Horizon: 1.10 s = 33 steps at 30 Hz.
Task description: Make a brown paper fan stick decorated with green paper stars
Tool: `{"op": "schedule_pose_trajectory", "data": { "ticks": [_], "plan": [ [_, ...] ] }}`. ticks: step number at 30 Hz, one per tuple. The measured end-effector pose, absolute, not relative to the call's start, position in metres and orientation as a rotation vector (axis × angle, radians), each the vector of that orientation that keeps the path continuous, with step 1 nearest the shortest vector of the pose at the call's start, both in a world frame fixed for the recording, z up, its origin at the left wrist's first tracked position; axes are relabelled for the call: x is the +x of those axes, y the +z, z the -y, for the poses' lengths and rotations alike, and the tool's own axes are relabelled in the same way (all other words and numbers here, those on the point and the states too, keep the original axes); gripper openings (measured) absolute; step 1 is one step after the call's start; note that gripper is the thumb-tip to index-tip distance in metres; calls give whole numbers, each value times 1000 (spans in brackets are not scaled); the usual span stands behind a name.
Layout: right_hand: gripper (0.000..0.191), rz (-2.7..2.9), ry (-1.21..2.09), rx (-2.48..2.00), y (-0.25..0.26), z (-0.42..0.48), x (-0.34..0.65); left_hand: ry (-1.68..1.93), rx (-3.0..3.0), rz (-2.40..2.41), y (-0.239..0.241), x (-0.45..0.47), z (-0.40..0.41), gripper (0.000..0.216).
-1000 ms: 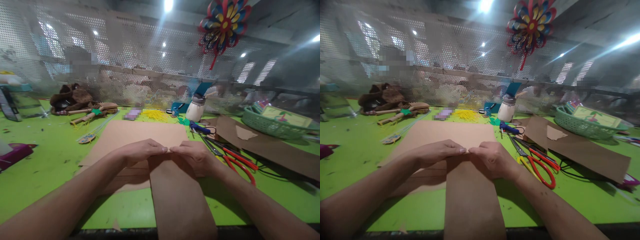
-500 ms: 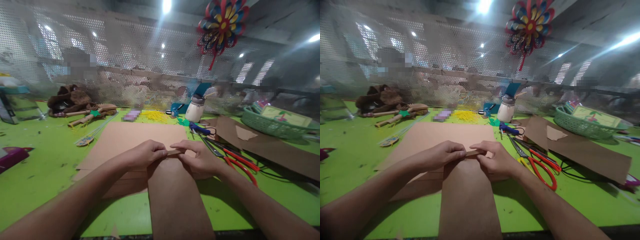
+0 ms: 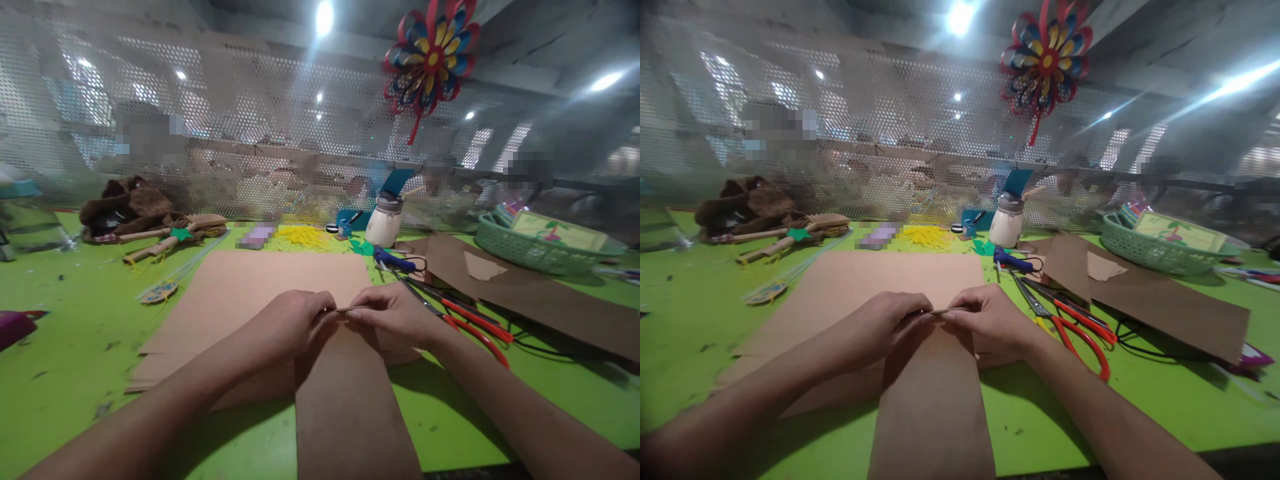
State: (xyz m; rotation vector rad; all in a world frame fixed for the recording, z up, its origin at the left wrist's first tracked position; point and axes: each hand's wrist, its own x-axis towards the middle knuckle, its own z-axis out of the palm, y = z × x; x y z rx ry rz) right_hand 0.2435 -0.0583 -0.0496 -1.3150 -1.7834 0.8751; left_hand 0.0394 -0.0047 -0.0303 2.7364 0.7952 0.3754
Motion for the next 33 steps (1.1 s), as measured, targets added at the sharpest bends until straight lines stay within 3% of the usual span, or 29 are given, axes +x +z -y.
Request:
{"op": "schedule_pose_trajectory", "data": {
  "ticks": [26,33],
  "plan": [
    [22,1879,788,-1199,-44,62,245,501,2874,-695,-28,35,6,25],
    [20,2028,577,-1250,-42,63,237,443,2848,-724,-30,37,3,24]
  ]
}}
